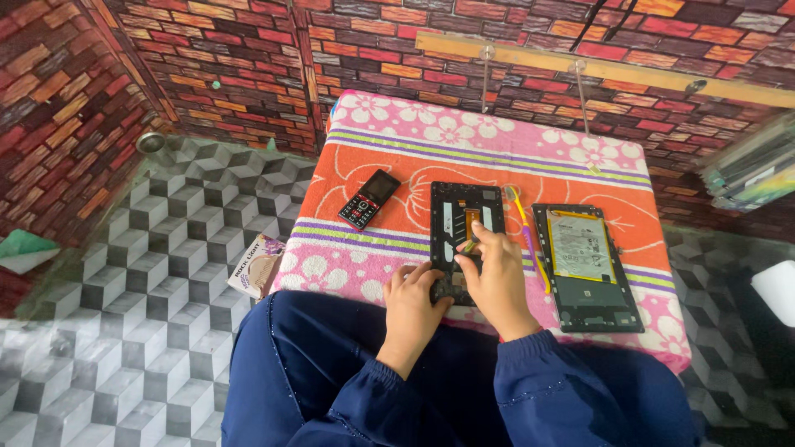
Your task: The person sits on the floor with a tablet on a cushion on their lap and uses a screwdriver to unscrew and pry open the tablet's back cover. They lift out the battery, reposition it, then press the back cover closed and handle a mobile phone at the end.
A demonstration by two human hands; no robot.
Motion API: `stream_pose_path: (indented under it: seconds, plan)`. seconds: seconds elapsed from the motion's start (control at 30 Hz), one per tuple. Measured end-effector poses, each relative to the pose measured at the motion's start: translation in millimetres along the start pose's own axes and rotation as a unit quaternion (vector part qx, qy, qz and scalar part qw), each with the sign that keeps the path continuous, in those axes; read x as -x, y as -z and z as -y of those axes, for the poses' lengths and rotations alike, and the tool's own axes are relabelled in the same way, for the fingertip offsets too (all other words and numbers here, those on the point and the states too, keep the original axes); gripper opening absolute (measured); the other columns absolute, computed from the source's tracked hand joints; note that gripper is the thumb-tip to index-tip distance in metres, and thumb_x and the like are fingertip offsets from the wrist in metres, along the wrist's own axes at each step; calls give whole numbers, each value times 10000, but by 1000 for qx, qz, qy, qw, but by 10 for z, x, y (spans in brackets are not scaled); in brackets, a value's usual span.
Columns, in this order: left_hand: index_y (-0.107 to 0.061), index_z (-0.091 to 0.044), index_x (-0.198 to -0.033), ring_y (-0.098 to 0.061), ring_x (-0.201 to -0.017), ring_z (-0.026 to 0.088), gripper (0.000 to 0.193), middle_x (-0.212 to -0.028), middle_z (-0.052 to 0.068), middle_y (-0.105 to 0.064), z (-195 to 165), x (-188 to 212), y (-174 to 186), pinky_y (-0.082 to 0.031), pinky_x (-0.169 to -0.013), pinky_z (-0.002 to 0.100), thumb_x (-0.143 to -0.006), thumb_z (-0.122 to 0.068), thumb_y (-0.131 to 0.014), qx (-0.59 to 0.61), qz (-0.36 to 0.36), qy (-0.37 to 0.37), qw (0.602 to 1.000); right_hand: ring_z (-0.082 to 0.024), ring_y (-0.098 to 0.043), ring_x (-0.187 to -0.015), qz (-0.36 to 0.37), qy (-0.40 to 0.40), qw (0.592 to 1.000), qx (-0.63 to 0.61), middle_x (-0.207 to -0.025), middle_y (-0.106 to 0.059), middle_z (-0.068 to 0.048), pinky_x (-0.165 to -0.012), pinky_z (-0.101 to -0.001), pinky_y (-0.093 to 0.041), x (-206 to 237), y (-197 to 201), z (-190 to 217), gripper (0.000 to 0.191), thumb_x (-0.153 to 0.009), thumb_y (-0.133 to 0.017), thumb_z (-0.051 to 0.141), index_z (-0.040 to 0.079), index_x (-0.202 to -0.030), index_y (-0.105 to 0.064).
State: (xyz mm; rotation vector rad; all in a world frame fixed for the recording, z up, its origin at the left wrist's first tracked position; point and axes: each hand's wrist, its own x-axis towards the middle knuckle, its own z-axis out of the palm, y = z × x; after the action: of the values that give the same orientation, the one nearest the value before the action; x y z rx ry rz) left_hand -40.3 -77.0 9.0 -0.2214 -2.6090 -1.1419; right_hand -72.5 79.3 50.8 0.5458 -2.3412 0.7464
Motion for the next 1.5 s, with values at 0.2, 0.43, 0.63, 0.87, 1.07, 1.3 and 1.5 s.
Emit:
stream_pose_path:
  seconds: [0.2,0.43,0.63,0.87,1.07,1.3,1.5]
  plan:
    - [-717,-112,-1137,-552,-1197,301,517,-1302,53,-670,-14,97,-13,-392,-1024,480,-653,-219,-863,-3,-10,-25,1000,-304,-615,-845,-71,-32,995,65,-829,-644,-104,-773,-429,-497,49,-25,29,678,-757,-880,177,-55,-1299,-545]
    - [-677,-80,-1184,-523,-1232,353,528,-1323,133,-637,-122,153,-16,-390,-1037,504,-691,-185,-834,23,-38,-55,998,-220,-725,-741,-112,-57,988,-93,-923,-750,-105,-649,-330,-571,333,65,145,397,-871,-849,126,13,-1135,-576]
    - [-669,-113,-1180,-611,-1157,388,350,-1218,166,-708,-266,210,83,-480,-957,498,-832,-98,-635,63,-71,-75,993,-238,-734,-882,-76,40,976,-202,-1047,-738,-109,-758,-332,-587,484,377,434,363,-885,-828,109,51,-1142,-579]
    - [-633,-105,-1087,-668,-786,484,223,-794,254,-701,-55,70,206,-498,-693,599,-979,-294,-582,-14,-24,169,985,-336,-618,-943,-72,-99,984,129,-955,-727,-105,-843,-441,-500,342,978,-408,196,-851,-774,184,80,-1010,-726]
    - [-473,-96,-1369,-671,-855,478,440,-937,265,-699,79,69,214,-505,-731,590,-932,-107,-522,-5,-48,136,990,-348,-617,-931,46,-203,943,261,-924,-725,-120,-832,-441,-509,510,864,-750,187,-828,-763,229,96,-959,-760]
    - [-645,-107,-1279,-622,-1099,395,421,-1219,171,-665,6,65,270,-510,-932,460,-891,22,-548,50,-103,16,993,-355,-633,-1003,91,-254,917,293,-1000,-697,-147,-810,-446,-548,444,737,-721,304,-819,-744,241,66,-1067,-730]
    - [-683,-75,-1187,-623,-1040,394,413,-1173,165,-667,10,30,322,-512,-896,458,-796,20,-589,-18,-103,-38,994,-350,-632,-1022,77,-246,914,314,-993,-704,-114,-843,-436,-553,367,700,-696,219,-837,-736,242,81,-985,-735]
